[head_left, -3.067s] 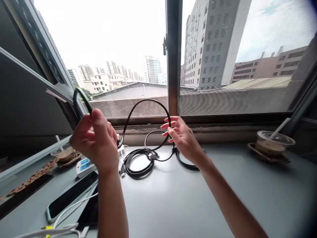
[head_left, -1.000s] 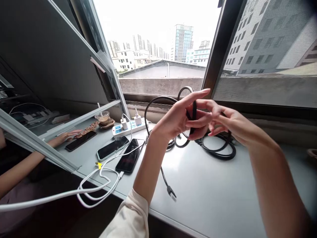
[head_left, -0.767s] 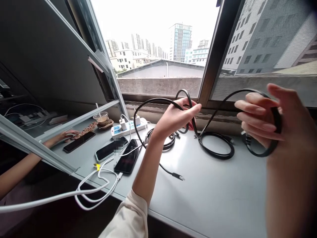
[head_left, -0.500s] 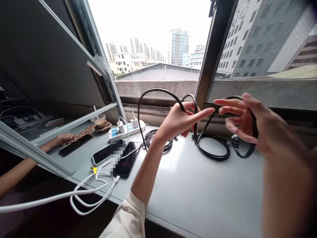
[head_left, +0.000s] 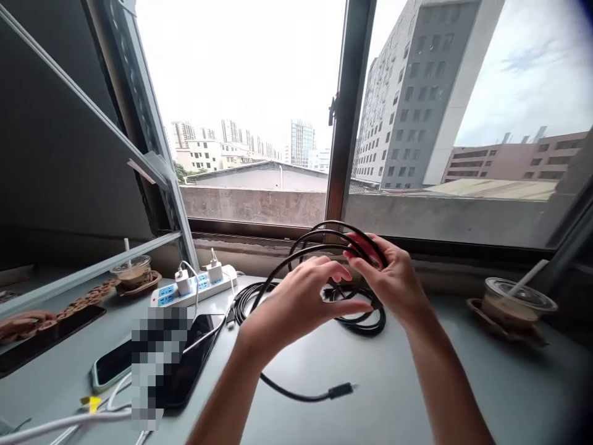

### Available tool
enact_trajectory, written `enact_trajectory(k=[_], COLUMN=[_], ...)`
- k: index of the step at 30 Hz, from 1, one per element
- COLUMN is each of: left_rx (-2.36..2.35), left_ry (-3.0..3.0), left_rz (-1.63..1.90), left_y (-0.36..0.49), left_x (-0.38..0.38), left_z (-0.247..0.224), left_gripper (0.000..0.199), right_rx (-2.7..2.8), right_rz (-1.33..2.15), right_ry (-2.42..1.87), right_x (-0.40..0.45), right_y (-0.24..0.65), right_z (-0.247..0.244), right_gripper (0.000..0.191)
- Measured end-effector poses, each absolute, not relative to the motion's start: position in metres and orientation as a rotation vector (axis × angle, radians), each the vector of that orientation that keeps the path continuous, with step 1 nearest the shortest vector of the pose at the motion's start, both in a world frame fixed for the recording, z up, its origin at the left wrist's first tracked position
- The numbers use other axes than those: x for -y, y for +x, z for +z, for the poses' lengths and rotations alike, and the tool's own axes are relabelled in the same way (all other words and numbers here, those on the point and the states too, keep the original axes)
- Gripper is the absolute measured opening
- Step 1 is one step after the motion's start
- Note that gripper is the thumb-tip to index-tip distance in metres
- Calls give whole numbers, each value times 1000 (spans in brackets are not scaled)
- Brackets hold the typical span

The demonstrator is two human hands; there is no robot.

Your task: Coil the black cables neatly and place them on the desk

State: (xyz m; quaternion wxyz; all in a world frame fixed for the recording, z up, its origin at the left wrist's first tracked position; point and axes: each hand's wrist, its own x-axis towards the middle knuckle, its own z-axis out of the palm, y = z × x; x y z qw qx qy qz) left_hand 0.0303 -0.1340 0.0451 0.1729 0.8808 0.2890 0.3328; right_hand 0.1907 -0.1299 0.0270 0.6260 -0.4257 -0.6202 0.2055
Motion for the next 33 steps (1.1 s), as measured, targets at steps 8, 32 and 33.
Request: enact_trajectory(k=[8,32,33], left_rx=[-601,-746,-755], left_ry=[2498,2086,2040], left_rz=[1554,1273,1292], left_y=[12,25,26], left_x=[145,82,77], left_z=[55,39,36], left_gripper=[54,36,41], right_rx=[1278,1462,1495], right_rz=[-143,97,110], right_ry=[-1223,-637,-703], right_x=[148,139,134], right_y=[209,210,211], right_z=[40,29,30], right_gripper=[39,33,37])
